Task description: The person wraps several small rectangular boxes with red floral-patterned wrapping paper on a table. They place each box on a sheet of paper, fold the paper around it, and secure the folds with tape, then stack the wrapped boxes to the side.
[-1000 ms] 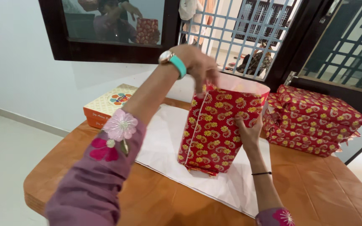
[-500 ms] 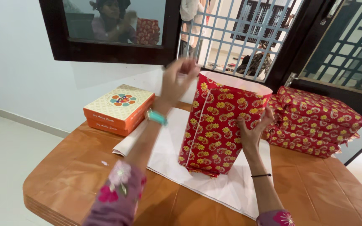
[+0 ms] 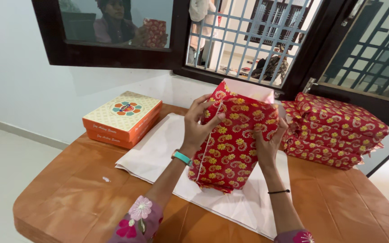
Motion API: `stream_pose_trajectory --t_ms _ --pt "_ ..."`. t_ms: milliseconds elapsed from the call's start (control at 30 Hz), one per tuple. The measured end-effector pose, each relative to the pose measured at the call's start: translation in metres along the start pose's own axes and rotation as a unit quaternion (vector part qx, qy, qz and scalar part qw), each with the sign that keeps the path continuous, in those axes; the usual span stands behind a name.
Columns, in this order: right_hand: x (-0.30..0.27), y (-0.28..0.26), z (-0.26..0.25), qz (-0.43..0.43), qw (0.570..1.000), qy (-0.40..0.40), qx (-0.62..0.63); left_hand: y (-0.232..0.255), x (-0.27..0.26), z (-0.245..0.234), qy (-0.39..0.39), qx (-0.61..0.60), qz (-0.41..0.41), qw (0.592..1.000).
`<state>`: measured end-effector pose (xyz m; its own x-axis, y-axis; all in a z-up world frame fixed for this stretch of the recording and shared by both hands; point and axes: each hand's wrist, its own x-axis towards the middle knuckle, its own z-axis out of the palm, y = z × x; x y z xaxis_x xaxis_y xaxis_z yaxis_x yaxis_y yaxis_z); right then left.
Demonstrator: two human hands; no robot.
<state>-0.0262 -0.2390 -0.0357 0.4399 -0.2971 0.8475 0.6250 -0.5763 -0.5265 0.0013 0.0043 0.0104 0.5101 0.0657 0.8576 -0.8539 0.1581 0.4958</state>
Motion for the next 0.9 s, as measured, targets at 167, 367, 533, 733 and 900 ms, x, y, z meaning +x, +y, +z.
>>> stream_pose_trajectory --t_ms 167,367,533,733,900 --pt "0.0 -0.006 0.001 0.023 0.998 -0.015 0.055 0.005 0.008 0.01 0.038 -0.051 -0.092 0.994" --pt "0.006 -0.005 -0.003 0.077 0.99 -0.01 0.117 0.003 0.013 0.015 0.068 -0.089 -0.107 0.988" --pt "0.027 -0.005 -0.018 0.138 0.979 0.0 0.151 0.002 0.02 0.009 0.036 -0.081 -0.146 0.985" --pt "0.058 -0.047 -0.031 0.313 0.93 -0.081 0.177 0.021 0.035 0.001 -0.014 -0.217 -0.262 0.94" --pt "0.061 -0.056 -0.037 0.302 0.896 -0.178 0.272 0.025 0.039 -0.006 -0.109 -0.299 -0.333 0.888"
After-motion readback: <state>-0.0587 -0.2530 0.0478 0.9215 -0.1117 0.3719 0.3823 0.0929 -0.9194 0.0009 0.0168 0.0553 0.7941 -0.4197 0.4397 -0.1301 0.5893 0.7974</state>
